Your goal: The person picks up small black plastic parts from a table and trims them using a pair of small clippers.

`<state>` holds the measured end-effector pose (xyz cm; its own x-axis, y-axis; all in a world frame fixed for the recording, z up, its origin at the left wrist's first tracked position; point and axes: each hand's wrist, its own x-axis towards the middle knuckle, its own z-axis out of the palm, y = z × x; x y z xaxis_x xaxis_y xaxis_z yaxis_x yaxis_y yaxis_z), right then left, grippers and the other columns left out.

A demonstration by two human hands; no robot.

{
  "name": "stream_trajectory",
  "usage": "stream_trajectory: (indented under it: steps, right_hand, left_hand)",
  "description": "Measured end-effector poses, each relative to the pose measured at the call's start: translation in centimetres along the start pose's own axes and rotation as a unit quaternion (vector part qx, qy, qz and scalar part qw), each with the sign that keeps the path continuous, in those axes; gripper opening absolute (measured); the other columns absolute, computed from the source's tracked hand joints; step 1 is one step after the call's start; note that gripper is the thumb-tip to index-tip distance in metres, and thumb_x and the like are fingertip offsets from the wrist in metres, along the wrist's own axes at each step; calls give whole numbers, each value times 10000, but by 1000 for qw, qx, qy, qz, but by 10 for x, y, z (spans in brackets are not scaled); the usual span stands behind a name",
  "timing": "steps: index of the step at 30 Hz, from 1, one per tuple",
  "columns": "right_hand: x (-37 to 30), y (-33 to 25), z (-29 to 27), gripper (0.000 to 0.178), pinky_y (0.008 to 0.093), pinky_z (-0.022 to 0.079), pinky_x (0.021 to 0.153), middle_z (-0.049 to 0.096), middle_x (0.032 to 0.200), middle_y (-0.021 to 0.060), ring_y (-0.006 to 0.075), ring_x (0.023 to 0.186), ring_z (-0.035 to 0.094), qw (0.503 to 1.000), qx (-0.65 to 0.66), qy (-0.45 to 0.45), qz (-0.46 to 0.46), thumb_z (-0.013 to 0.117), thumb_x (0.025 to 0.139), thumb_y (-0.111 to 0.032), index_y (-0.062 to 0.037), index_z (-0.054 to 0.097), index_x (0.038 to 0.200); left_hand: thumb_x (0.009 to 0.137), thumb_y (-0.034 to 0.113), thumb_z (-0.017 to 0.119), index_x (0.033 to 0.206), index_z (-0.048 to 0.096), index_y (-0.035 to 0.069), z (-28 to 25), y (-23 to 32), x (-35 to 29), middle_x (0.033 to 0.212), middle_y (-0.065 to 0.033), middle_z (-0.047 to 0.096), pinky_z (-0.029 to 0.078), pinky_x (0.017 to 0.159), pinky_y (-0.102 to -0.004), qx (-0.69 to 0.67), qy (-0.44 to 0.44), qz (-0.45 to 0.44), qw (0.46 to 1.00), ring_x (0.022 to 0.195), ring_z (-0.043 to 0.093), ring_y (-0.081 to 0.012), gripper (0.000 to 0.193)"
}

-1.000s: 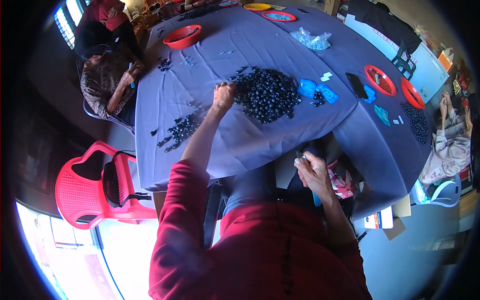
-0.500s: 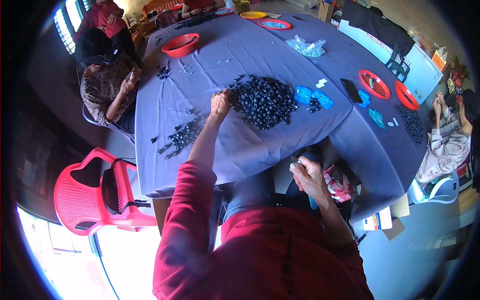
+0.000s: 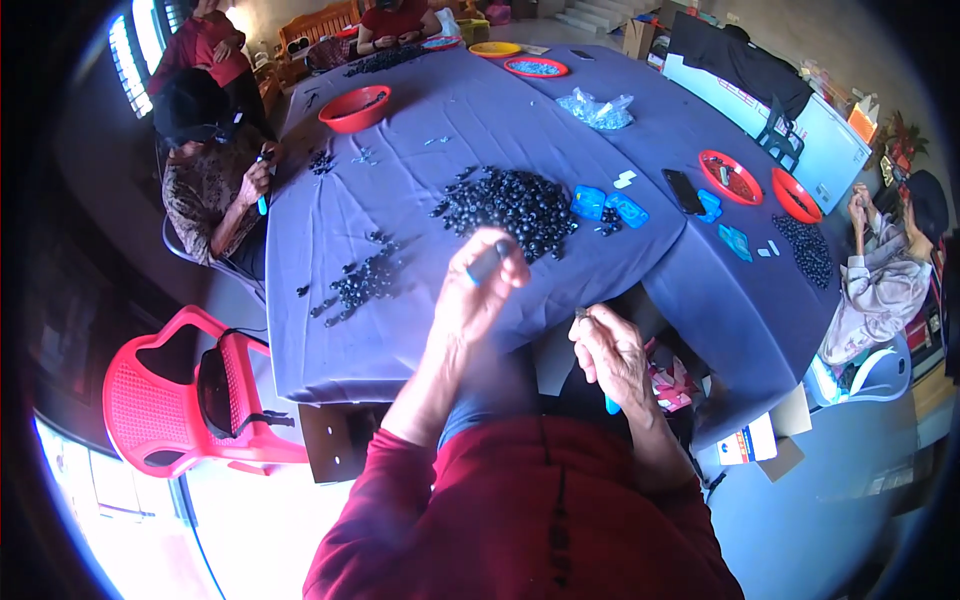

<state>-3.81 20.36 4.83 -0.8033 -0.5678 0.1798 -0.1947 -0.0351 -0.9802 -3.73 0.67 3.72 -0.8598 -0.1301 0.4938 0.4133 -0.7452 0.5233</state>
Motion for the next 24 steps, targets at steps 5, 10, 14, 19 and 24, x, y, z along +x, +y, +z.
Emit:
stream_trajectory:
  steps: [5, 10, 14, 19, 24]
  right_hand:
    - [-8, -26, -2, 258, 181, 319, 387, 446, 526, -11, 29, 422, 386, 997, -17, -4, -79, 453, 904, -232, -17, 514, 775]
    - [-11, -39, -5, 261, 178, 317, 394, 436, 528, -12, 25, 444, 394, 996, -51, -23, -69, 453, 903, -227, -20, 515, 755]
    - [-8, -42, -6, 259, 194, 315, 424, 420, 537, -21, 23, 478, 381, 986, -125, -39, -102, 458, 898, -210, -21, 496, 726]
    - [-4, -53, -2, 255, 234, 312, 445, 384, 535, 7, 48, 499, 336, 973, -187, -21, -136, 476, 887, -197, -12, 458, 711]
    - [-1, -54, 1, 254, 255, 321, 456, 365, 541, 42, 69, 514, 326, 959, -244, 2, -147, 482, 884, -194, -8, 444, 715]
  left_hand:
    - [854, 188, 529, 923, 523, 13, 36, -6, -22, 815, -114, 548, 429, 672, -296, 38, -46, -19, 998, 742, 551, -193, 188]
    - [838, 189, 547, 920, 525, -10, 40, -10, -29, 815, -148, 564, 460, 677, -302, 61, -64, -3, 996, 760, 573, -210, 216]
    - [845, 245, 530, 932, 529, -22, 37, -14, -32, 817, -137, 567, 461, 672, -303, 105, -61, 16, 992, 737, 568, -202, 280]
    - [835, 282, 541, 926, 536, -31, 44, -14, -34, 808, -128, 565, 458, 668, -304, 50, -35, -13, 998, 721, 560, -198, 327]
    - [833, 273, 542, 933, 536, -49, 41, -14, -32, 809, -129, 563, 455, 681, -291, 29, -61, 16, 998, 722, 565, -205, 337]
